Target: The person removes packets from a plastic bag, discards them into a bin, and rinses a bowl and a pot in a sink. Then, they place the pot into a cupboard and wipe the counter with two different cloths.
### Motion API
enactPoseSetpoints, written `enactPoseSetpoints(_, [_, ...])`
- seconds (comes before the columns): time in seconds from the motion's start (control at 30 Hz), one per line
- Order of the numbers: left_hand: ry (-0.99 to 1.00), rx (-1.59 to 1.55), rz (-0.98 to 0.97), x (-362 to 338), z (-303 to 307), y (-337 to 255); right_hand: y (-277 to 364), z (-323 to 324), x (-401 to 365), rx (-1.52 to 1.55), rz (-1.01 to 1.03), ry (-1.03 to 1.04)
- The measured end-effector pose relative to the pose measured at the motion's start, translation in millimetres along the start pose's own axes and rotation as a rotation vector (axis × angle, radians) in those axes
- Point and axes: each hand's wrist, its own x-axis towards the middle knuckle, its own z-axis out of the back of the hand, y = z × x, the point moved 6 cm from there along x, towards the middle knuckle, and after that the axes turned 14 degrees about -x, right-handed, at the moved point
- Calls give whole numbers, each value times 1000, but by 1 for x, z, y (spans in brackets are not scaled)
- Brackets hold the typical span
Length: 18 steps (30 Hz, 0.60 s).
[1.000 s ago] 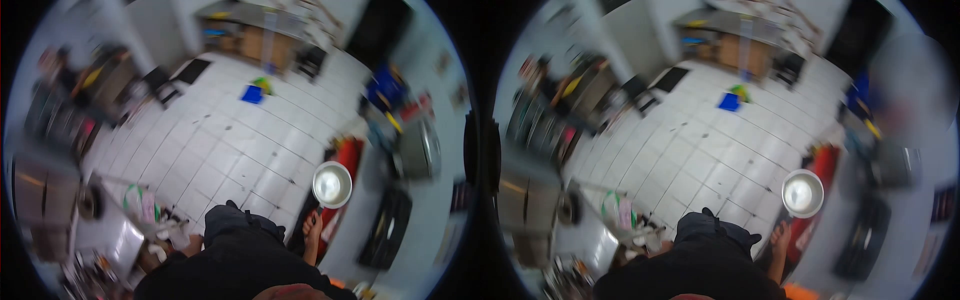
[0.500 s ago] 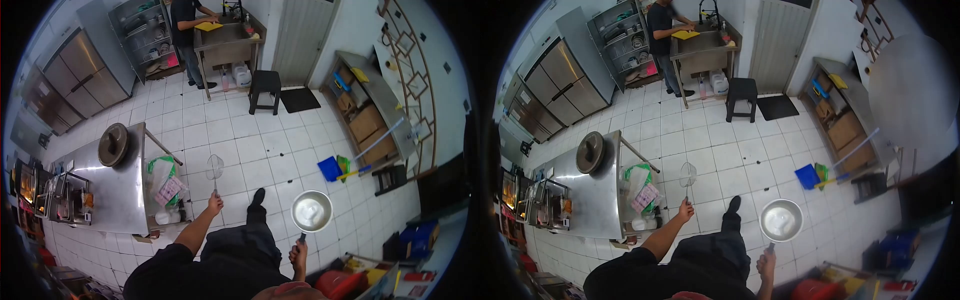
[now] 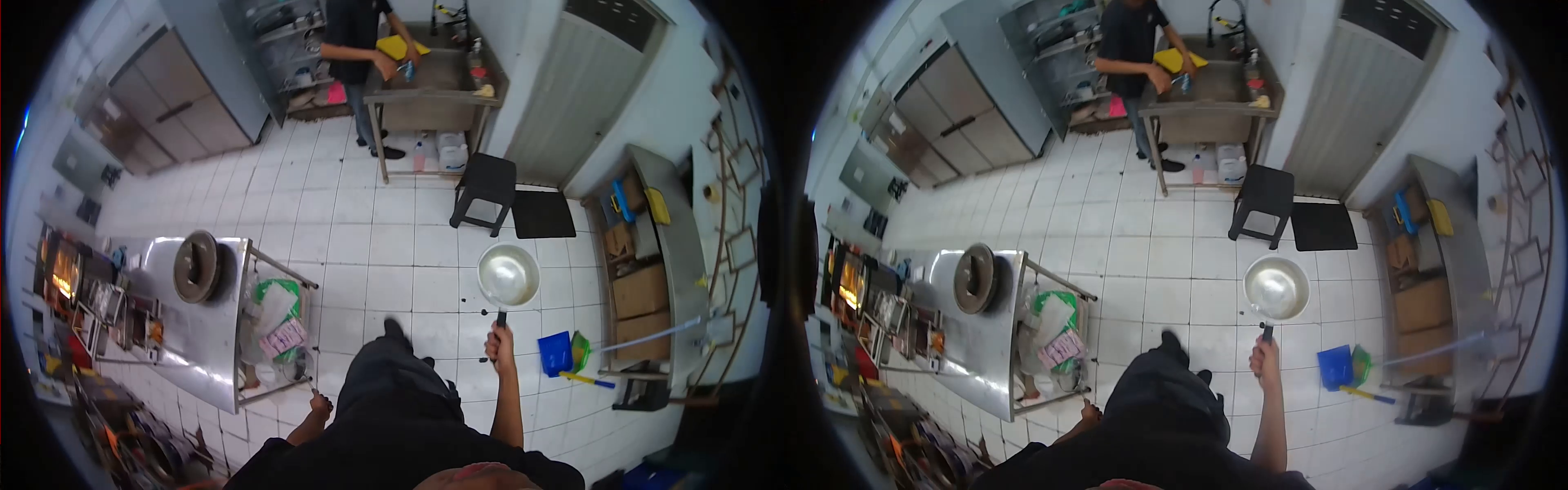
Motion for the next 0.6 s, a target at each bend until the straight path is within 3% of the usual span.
enactPoseSetpoints(0.07, [-52,-8,-113,-22,-20,13,36,-2,62,-1,69,48])
enactPoseSetpoints(0.13, [-279,-66,-39,-34,-40,28,87,-24,104,-14,60,37])
enactPoseSetpoints(0.3, [-205,-284,171,43,-121,69,178,-62,216,43,37,28])
enactPoseSetpoints(0.37, [-200,-348,196,56,-173,54,211,-72,256,122,19,56])
enactPoseSetpoints(0.5, [-252,-432,54,65,-325,-47,291,-100,341,113,29,110])
enactPoseSetpoints(0.53, [-203,-413,-19,76,-360,-73,314,-107,361,124,44,136])
enactPoseSetpoints(0.57, [-79,-462,27,107,-387,-87,334,-109,383,83,45,128])
enactPoseSetpoints(0.6, [-100,-441,-12,91,-431,-124,353,-113,407,49,51,126])
